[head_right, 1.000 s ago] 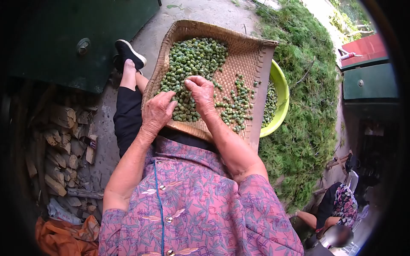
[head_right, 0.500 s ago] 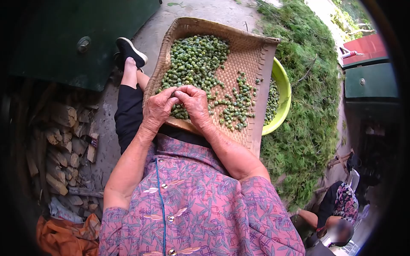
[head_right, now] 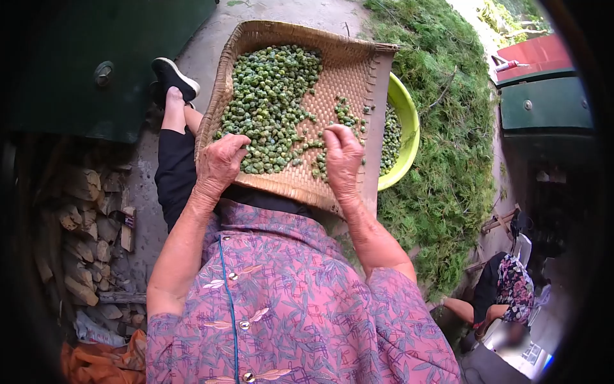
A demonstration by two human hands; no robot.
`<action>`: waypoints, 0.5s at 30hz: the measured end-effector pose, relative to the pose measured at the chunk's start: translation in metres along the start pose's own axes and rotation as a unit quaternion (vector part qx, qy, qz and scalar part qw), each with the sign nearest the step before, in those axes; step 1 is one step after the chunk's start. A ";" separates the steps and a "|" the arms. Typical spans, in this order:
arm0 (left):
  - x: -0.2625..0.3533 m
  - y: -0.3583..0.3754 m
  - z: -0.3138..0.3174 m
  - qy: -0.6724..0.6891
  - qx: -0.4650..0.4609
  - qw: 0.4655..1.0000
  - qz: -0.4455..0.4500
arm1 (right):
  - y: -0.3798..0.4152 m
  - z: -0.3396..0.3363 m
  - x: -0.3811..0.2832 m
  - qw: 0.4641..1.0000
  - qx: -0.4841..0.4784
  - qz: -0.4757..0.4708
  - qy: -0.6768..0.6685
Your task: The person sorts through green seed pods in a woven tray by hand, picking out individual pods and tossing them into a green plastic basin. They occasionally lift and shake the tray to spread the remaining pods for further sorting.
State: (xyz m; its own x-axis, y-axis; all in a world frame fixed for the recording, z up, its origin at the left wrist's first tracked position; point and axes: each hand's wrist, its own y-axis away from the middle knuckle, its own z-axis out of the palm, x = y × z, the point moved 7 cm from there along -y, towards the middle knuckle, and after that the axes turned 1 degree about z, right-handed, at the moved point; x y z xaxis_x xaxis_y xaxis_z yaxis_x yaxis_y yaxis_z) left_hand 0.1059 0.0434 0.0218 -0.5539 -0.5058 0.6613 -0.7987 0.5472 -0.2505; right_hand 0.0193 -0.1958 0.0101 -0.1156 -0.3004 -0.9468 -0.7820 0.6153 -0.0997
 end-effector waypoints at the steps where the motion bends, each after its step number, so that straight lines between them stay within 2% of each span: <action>1: 0.002 0.000 0.001 -0.014 -0.003 1.000 0.019 | -0.003 -0.030 0.007 0.999 0.034 0.030 -0.005; 2: 0.003 0.000 0.003 -0.029 -0.006 0.999 0.038 | -0.010 -0.065 0.029 0.995 0.083 -0.021 0.046; 3: 0.005 0.000 0.004 -0.040 -0.015 0.998 0.044 | -0.010 -0.095 0.039 0.992 0.123 0.013 0.030; 4: 0.006 0.000 0.004 -0.037 -0.016 0.998 0.044 | -0.011 -0.129 0.057 0.982 0.159 0.009 0.105; 5: 0.007 0.000 0.004 -0.041 -0.014 0.998 0.048 | -0.008 -0.162 0.070 0.950 0.170 -0.040 0.258; 6: 0.008 0.000 0.003 -0.047 -0.012 0.997 0.052 | -0.005 -0.189 0.093 0.914 0.152 -0.040 0.373; 7: 0.008 0.000 0.004 -0.044 -0.020 0.998 0.050 | -0.007 -0.215 0.133 0.833 0.091 0.000 0.546; 8: 0.009 -0.001 0.003 -0.044 -0.021 0.998 0.050 | 0.000 -0.225 0.143 0.799 0.077 0.101 0.588; 10: 0.012 0.000 0.002 -0.039 -0.022 0.998 0.052 | 0.003 -0.222 0.132 0.789 0.114 0.089 0.596; 12: 0.012 0.000 0.003 -0.047 -0.028 0.998 0.041 | -0.010 -0.194 0.115 0.848 0.129 -0.044 0.512; 15: 0.010 0.000 0.006 -0.062 -0.038 0.997 0.027 | -0.028 -0.106 0.069 0.919 0.087 -0.146 0.357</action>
State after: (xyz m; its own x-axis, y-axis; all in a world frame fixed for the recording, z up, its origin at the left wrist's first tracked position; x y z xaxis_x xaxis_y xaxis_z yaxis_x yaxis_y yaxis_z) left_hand 0.0994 0.0345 0.0243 -0.6244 -0.5508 0.5538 -0.7496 0.6219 -0.2266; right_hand -0.0318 -0.3105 -0.0200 -0.3374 -0.8342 -0.4362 -0.7408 0.5212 -0.4238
